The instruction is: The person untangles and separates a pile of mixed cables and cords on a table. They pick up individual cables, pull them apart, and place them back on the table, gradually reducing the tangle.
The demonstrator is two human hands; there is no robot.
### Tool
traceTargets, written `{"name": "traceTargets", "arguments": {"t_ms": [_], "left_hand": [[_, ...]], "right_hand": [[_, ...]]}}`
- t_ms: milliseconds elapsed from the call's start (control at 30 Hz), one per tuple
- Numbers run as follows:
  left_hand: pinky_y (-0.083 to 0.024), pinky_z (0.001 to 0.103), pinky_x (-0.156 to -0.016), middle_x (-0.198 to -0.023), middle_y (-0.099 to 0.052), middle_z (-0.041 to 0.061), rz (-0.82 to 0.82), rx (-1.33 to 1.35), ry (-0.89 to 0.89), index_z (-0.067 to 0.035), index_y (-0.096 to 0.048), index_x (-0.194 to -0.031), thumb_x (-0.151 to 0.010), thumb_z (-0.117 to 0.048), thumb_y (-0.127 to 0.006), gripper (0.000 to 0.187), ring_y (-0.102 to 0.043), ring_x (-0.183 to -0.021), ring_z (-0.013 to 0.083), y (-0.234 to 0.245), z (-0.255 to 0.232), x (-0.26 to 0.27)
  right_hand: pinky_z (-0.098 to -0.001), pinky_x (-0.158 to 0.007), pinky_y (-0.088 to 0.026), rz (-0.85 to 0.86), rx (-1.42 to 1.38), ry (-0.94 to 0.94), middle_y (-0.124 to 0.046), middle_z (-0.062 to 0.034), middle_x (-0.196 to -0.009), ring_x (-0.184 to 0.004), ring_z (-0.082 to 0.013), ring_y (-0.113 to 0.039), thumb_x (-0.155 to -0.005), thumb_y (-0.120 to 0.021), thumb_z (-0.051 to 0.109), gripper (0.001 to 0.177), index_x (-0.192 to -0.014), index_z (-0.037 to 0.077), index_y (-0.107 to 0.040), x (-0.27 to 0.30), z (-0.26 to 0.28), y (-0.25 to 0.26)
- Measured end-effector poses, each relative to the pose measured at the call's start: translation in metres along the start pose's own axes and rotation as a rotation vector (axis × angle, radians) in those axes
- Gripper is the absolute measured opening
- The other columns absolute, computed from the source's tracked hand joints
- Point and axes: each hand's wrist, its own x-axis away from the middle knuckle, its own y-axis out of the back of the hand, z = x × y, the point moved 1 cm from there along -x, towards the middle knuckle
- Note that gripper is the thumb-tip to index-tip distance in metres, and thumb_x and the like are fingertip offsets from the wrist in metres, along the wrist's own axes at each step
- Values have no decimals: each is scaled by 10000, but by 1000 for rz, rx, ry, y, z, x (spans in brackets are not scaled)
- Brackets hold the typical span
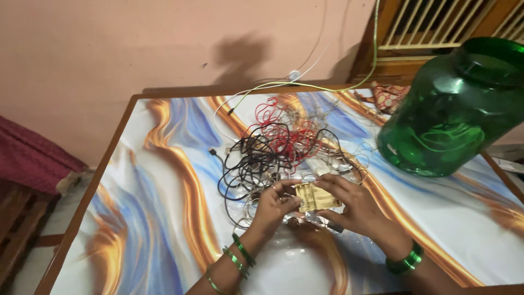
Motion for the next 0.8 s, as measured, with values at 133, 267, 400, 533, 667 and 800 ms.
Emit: {"name": "traceTargets", "arguments": {"t_ms": [133,267,400,533,667,800], "left_hand": [[-452,218,-520,-773,-628,-4,-218,-116,22,-27,-649,-1206,-999,-221,-587,291,-571,-582,79,12,0,-2],[-221,222,-510,-681,-445,-92,-283,-296,-189,3,-763,-1020,-1083,-319,-593,369,-319,-561,9,32,1,-1],[-208,228,-511,-629,-424,-106,-249,-353,-250,-32,-739,-963,-999,-380,-641,363,-321,-552,8,44,1,-1],[-236,225,-514,-657,-512,-102,-192,-404,-270,-25,-739,-936,-979,-440,-650,427,-349,-571,5,43,1,2],[-240,238,-493,-595,-473,-101,-185,-437,-242,-17,-756,-916,-960,-499,-650,496,-368,-537,16,42,-1,1],[-236,246,-487,-572,-438,-101,-189,-534,-279,-25,-763,-899,-943,-593,-642,582,-367,-529,15,41,-4,1]], "right_hand": [[-374,-821,-592,-221,155,-21,-681,-109,-1286,-1038,-274,-692,-687,-889,249,563,-1200,117,-698,-2,-14,32],[-375,-949,-593,-564,494,37,-716,-151,-1267,-1147,-288,-710,-780,-940,218,476,-1168,73,-707,-15,-56,114],[-329,-636,-538,-595,1110,-253,-668,-174,-1152,-880,-261,-686,-916,-886,405,490,-1194,38,-718,-42,-120,206],[-339,-873,-559,-331,1463,-489,-728,-106,-878,-739,-191,-697,-888,-811,631,527,-954,110,-772,-61,-188,262],[-438,-588,-612,-172,1136,-1031,-738,-224,-684,-608,-322,-731,-846,-751,768,784,-818,-15,-752,-82,-266,293],[-430,-549,-598,-11,1150,-905,-722,-171,-715,-593,-319,-732,-963,-627,735,704,-813,62,-769,-81,-320,287]]}}
